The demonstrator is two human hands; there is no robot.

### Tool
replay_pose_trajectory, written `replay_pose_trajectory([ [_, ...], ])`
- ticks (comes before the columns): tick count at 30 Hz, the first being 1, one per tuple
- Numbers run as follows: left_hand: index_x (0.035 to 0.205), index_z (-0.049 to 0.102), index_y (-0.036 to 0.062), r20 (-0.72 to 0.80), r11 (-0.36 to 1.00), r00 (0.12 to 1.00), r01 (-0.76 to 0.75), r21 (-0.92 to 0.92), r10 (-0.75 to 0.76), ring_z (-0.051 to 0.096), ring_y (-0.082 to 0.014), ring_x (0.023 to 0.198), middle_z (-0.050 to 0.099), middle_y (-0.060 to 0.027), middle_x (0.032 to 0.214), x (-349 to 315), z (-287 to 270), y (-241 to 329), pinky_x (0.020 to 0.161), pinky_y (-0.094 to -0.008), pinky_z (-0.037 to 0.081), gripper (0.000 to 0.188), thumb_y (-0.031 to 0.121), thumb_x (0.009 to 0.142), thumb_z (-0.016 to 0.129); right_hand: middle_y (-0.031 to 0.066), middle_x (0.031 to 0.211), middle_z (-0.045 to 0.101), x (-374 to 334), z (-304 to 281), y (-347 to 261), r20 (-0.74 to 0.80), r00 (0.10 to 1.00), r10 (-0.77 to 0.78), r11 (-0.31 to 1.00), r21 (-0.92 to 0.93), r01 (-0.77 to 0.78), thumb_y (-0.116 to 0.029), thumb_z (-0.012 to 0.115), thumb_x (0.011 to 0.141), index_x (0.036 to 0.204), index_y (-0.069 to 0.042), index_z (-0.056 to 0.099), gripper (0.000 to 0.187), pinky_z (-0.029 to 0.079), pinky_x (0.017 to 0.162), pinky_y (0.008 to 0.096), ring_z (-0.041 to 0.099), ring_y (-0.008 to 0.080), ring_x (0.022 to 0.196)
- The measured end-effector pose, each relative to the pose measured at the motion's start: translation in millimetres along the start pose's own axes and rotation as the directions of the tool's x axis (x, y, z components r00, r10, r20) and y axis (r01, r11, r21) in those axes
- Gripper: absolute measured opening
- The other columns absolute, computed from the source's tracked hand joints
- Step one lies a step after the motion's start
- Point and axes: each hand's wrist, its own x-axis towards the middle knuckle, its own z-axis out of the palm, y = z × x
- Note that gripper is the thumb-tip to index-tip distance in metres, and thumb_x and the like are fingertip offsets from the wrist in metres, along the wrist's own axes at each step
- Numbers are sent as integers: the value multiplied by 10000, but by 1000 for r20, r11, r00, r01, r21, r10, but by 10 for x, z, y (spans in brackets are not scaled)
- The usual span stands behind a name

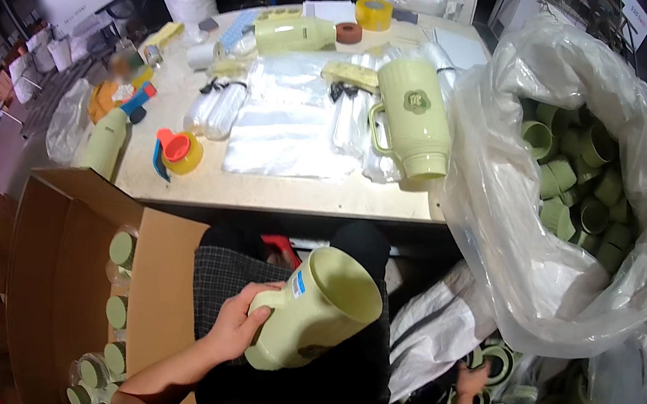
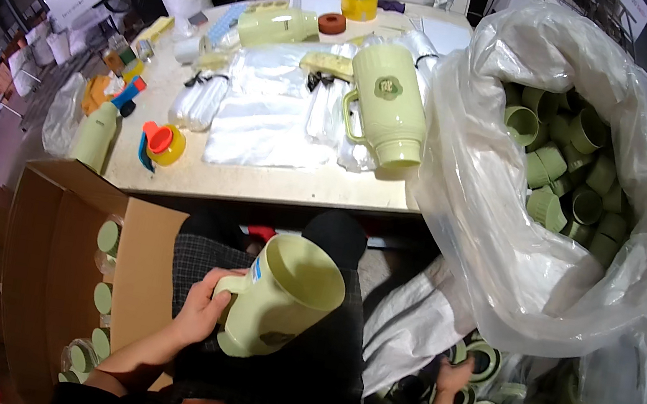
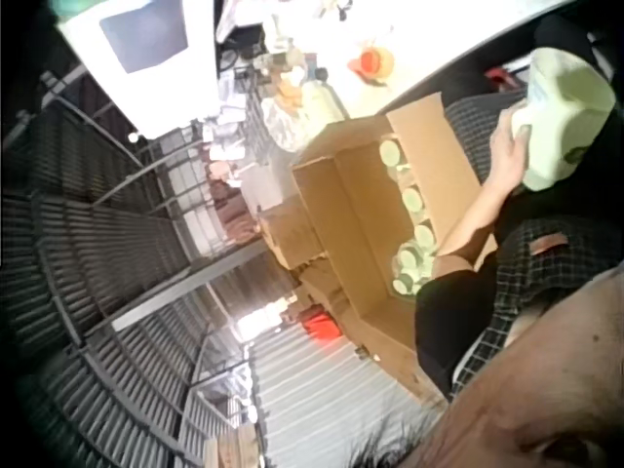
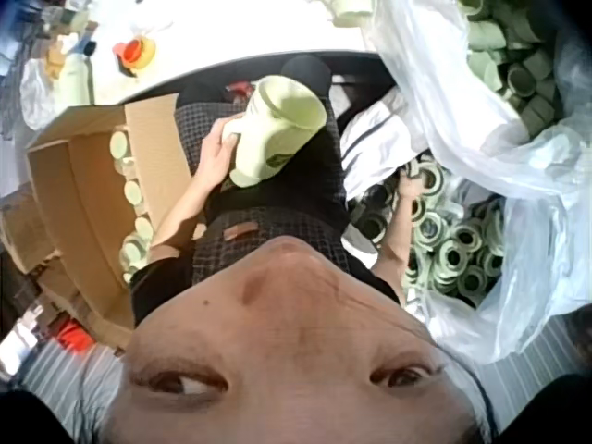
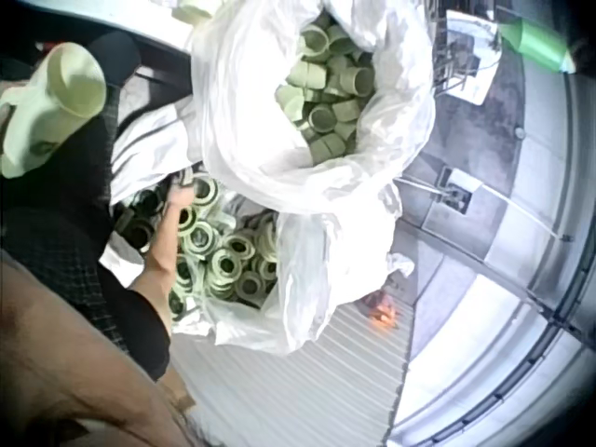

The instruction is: The person picks up a light-colored plastic jug, places a cap on it, twists the cap to secure it, slides the jug into a clear plastic bag, and then places the bagged jug into a large cardboard box.

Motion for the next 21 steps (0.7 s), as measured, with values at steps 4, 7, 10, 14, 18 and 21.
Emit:
replay_pose_trajectory([
  [4, 1260, 540, 26, 15, 990, 990, 140, 3, -140, 645, -309, 1145, 628, -184, 1301, -24, -4, -141, 965, -381, 493, 302, 138, 982, 503, 156, 1105, 680, -193, -354, -282, 365, 930, -34, 897, 422, -133, -165, 797, 772, 1195, 109, 607, 539, 476, 925, 352, 621, 225, 1000],
  [7, 1230, 552, 23, 60, 982, 985, 165, -91, -160, 633, -309, 1170, 618, -182, 1318, -47, 6, -208, 961, -377, 496, 282, 174, 997, 501, 167, 1008, 717, -273, -1092, -991, 453, 885, -112, 965, 260, -11, -280, 748, 859, 1212, 109, 618, 541, 488, 883, 325, 632, 188, 953],
  [10, 1202, 568, 19, 109, 993, 994, 9, -121, 4, 611, -326, 1210, 617, -188, 1314, -68, -18, -177, 981, -387, 487, 249, 151, 998, 516, 151, 1226, 662, -329, -1570, -2279, 235, 845, -480, 726, 647, 233, -258, 638, 941, 1320, 60, 559, 501, 454, 990, 337, 613, 205, 1110],
  [14, 1185, 576, -2, 151, 984, 986, -44, -173, 70, 610, -339, 1214, 608, -218, 1314, -59, -12, -186, 994, -404, 489, 243, 34, 945, 563, 119, 1019, 594, -472, -1115, -3492, -19, 223, -975, 165, 613, 772, -377, 715, 852, 1284, -11, 596, 578, 450, 825, 433, 536, 299, 923],
  [18, 1187, 576, -17, 113, 977, 994, 35, -211, -11, 637, -315, 1161, 593, -227, 1337, -118, -118, -259, 961, -379, 506, 262, 50, 934, 559, 101, 903, 542, -702, -946, -3817, 51, 65, -997, 82, 701, 709, -433, 668, 877, 1293, -16, 615, 591, 447, 763, 393, 527, 288, 832],
  [21, 1182, 571, -35, 147, 959, 987, 97, -267, -59, 642, -234, 1123, 611, -206, 1323, -154, -146, -305, 967, -350, 494, 307, 199, 983, 573, 89, 869, 545, -752, -977, -3758, 70, 71, -995, 100, 694, 713, -486, 631, 892, 1264, -7, 641, 608, 445, 727, 384, 522, 272, 794],
])
